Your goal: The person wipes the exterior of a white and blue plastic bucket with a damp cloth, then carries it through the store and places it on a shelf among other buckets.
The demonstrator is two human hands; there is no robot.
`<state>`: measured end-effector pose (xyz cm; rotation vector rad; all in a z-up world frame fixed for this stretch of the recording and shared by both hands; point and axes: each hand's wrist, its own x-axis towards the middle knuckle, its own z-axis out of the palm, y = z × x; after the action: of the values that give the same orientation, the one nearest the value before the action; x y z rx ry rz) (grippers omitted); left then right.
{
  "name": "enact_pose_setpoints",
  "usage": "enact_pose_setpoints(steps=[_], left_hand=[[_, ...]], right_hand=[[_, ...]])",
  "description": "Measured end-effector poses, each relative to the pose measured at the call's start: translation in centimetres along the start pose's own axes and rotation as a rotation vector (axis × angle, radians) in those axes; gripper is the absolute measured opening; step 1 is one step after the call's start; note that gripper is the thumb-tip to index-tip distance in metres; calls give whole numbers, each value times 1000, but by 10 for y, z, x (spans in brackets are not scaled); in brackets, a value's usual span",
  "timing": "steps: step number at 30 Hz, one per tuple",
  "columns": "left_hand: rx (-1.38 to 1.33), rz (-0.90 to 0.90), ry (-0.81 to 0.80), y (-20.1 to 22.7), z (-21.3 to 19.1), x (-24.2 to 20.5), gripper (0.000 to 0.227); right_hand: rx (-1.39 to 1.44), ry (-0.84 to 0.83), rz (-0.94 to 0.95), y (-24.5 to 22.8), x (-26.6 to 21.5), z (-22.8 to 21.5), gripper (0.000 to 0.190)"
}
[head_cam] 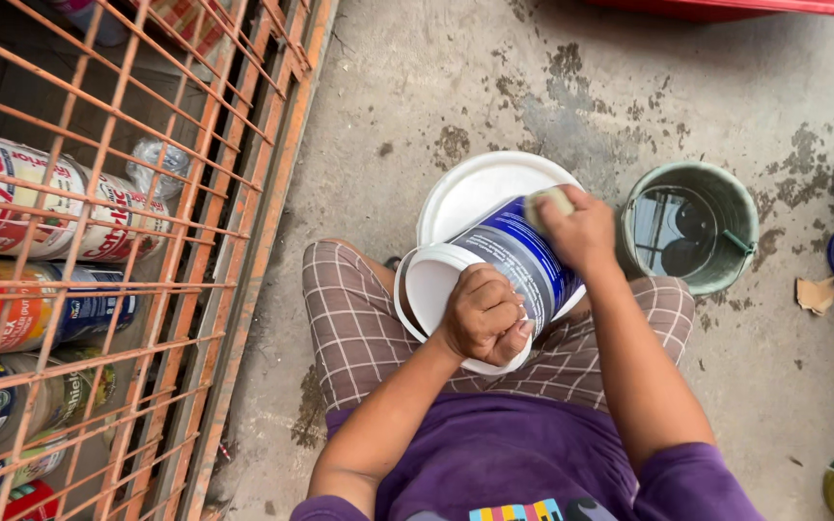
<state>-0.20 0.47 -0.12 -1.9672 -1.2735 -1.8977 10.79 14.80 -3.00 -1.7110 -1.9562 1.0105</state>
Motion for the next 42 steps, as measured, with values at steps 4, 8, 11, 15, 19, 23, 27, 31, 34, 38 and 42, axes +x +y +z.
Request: enact_pose_setpoints(steps=[4, 8, 11, 15, 19, 23, 27, 31, 34, 38, 42], left_hand=[[226, 19, 102, -33, -16, 15, 31], [131, -139, -46, -46, -24, 16, 32], [123, -106, -70, -36, -23, 0, 33], [165, 134, -92, 20, -5, 23, 32], [127, 203, -157, 19, -4, 31, 28], [129, 197, -151, 8, -3, 32, 32], [94, 171, -110, -1, -4, 30, 37], [35, 170, -80, -3, 1, 22, 39], [37, 182, -13, -4, 3, 23, 36], [55, 193, -13, -2, 4, 17, 35], [-42, 181, -20, 3, 4, 14, 32]], right_hand=[[58, 81, 12, 21, -10, 1, 27], [31, 167, -113, 9, -10, 1, 30], [98, 184, -97, 23, -22, 6, 29], [322, 291, -49, 69, -19, 13, 24], [398, 423, -101, 61, -39, 14, 23], [367, 326, -230, 25, -75, 6, 29], [462, 98, -535, -26, -109, -8, 23], [25, 126, -114, 28, -44, 3, 39], [44, 151, 32, 5, -39, -1, 32], [183, -112, -295, -14, -65, -12, 38], [-28, 1, 71, 32, 2, -7, 27]])
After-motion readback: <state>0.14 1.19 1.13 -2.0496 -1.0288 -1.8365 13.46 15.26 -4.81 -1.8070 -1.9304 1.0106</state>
